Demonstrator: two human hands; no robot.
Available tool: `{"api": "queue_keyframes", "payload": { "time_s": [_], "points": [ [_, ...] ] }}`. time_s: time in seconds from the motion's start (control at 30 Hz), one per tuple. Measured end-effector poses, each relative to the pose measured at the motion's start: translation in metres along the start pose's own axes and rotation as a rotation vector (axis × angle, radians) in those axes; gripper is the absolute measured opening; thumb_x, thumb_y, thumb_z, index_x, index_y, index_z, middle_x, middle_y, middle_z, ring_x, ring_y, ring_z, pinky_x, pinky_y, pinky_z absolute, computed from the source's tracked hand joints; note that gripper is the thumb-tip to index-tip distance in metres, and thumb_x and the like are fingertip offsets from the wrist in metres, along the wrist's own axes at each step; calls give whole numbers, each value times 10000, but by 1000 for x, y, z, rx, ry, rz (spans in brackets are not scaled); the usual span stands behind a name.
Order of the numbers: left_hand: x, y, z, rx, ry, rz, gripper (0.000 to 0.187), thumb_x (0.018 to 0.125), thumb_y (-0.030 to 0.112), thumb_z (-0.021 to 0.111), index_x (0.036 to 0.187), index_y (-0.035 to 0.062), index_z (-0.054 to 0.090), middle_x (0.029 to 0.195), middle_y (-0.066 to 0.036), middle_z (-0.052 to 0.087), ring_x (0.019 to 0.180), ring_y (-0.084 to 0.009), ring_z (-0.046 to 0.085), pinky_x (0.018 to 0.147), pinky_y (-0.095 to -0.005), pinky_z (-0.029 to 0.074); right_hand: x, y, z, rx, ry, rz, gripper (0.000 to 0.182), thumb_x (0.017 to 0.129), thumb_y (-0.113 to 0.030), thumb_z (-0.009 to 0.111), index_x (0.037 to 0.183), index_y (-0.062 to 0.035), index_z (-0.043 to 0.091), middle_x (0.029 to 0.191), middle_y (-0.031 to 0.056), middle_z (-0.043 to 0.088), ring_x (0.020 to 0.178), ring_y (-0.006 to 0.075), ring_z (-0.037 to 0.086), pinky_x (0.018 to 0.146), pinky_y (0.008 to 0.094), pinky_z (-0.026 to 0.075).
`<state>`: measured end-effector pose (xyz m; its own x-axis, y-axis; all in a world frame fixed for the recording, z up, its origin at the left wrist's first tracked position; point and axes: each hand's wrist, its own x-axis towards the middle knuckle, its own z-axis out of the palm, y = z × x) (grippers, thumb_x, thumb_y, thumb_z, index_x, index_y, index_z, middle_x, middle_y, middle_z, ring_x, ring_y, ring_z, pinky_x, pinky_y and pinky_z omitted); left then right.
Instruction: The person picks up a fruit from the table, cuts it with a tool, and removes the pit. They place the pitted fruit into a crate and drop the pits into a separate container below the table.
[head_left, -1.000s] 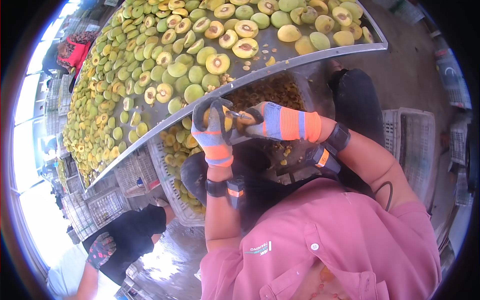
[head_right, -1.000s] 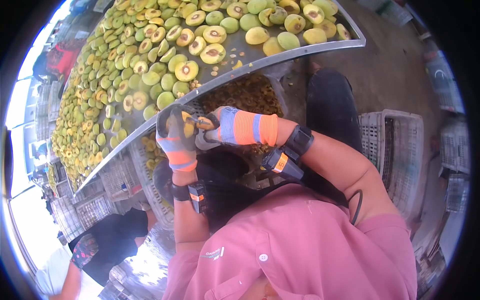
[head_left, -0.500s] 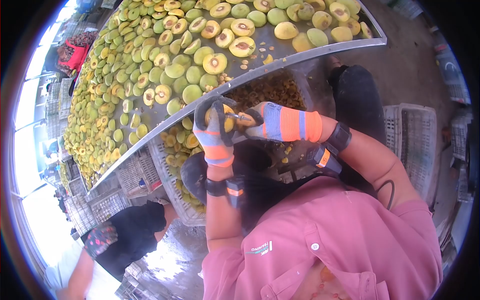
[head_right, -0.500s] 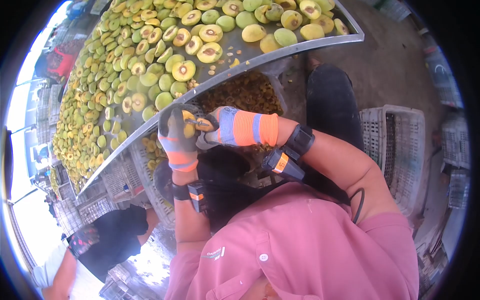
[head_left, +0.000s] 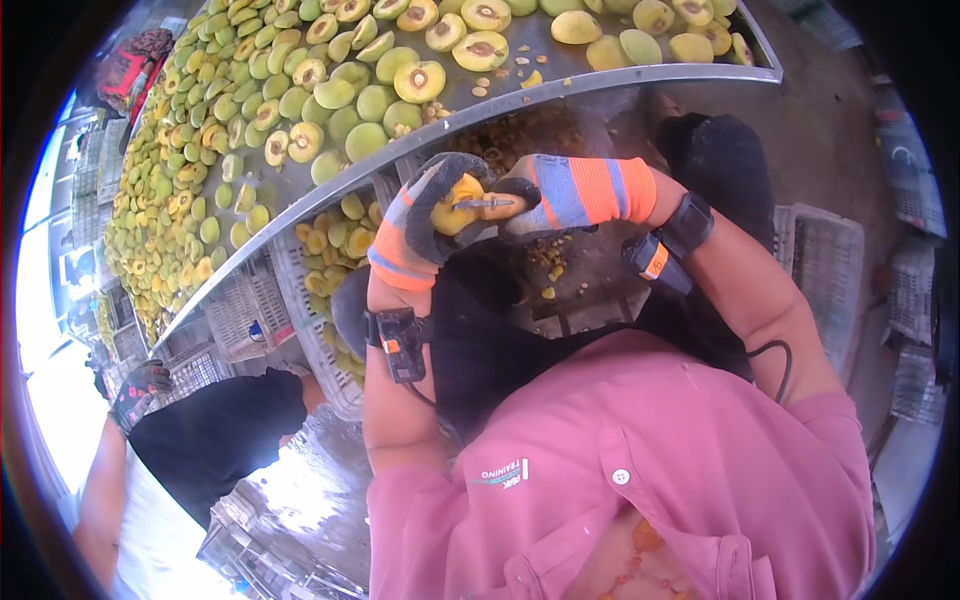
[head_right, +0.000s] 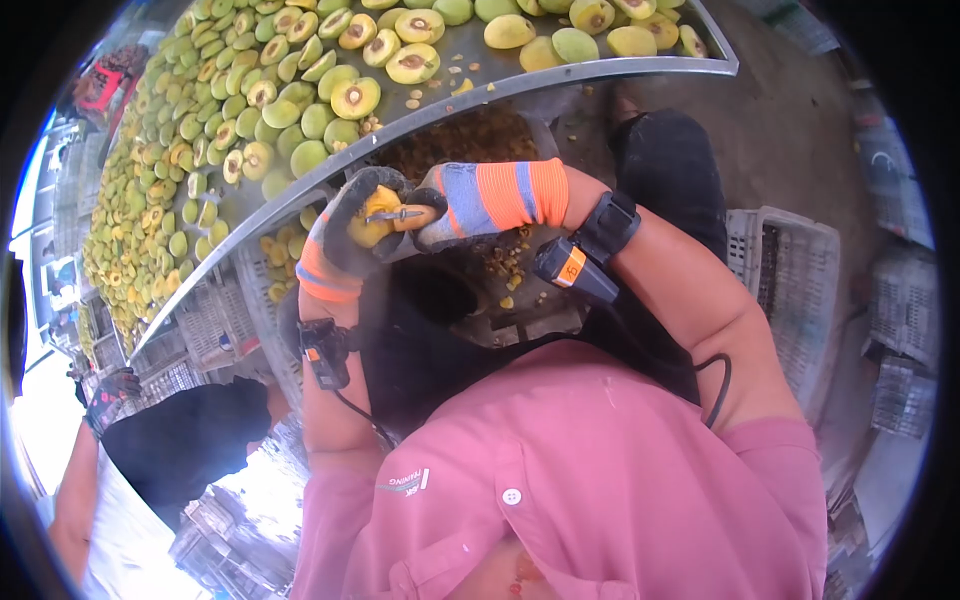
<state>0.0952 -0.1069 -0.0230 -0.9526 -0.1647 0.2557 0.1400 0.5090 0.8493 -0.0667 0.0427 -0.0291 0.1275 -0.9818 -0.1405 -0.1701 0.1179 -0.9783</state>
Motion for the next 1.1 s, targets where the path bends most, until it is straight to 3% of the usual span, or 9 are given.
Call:
{"api": "queue_keyframes", "payload": {
  "time_s": [0.27,0.4,0.5,0.6,0.7,0.8,0.93,0.97,1.1],
  "points": [
    [3,-5,6,153,66,216,543,662,-43,728,1158,50,526,1028,-153,615,878,-292,624,749,-357,518,-10,0,-4,353,-131,261,314,814,-275,709,942,10,681,704,36,638,632,67,564,535,229,444],
    [1,0,12,326,208,89,403,688,-3,727,1067,68,607,1019,-108,608,875,-272,619,769,-329,509,-11,-1,-3,630,-225,346,258,858,-245,665,931,2,679,692,22,620,566,53,556,453,186,409],
    [2,5,20,238,405,16,298,738,-14,684,1023,42,616,989,-107,622,852,-242,621,756,-310,505,-9,12,13,735,-177,31,262,909,-244,595,956,7,656,649,11,588,499,57,528,417,189,384],
    [5,24,34,82,601,-150,238,790,-23,630,1024,19,611,980,-112,633,839,-217,626,728,-300,507,-16,1,18,850,-151,200,269,935,-248,547,937,12,617,577,-31,499,447,40,460,400,182,348],
    [8,28,37,114,675,-142,238,808,-30,616,1045,-12,604,1016,-81,636,857,-154,614,759,-282,500,-18,20,26,1441,-376,324,252,942,-236,524,882,2,583,548,-63,410,404,26,369,369,182,300],
    [11,25,40,130,770,-152,301,804,-23,625,1101,3,581,987,-84,630,820,-161,615,755,-280,500,-18,29,30,1618,-555,186,261,952,-231,501,836,-4,558,528,-78,359,377,18,285,346,182,252],
    [8,31,29,-475,767,-372,309,846,-2,573,1154,13,546,1003,-88,616,830,-165,607,744,-282,504,-18,28,4,860,42,482,271,870,-290,621,808,-27,611,547,-33,471,394,68,402,355,229,318],
    [1,29,20,-589,686,-409,309,857,2,556,1165,15,540,1014,-87,611,843,-162,604,741,-283,505,-8,42,9,187,331,472,304,818,-290,674,859,9,643,603,15,565,475,116,490,434,279,401],
    [-3,29,18,-202,594,-161,359,872,29,524,1229,2,498,1085,-103,605,953,-190,594,785,-301,502,-14,1,20,370,408,196,196,835,-189,633,947,-29,635,719,0,593,616,70,502,551,248,406]
  ]
}}
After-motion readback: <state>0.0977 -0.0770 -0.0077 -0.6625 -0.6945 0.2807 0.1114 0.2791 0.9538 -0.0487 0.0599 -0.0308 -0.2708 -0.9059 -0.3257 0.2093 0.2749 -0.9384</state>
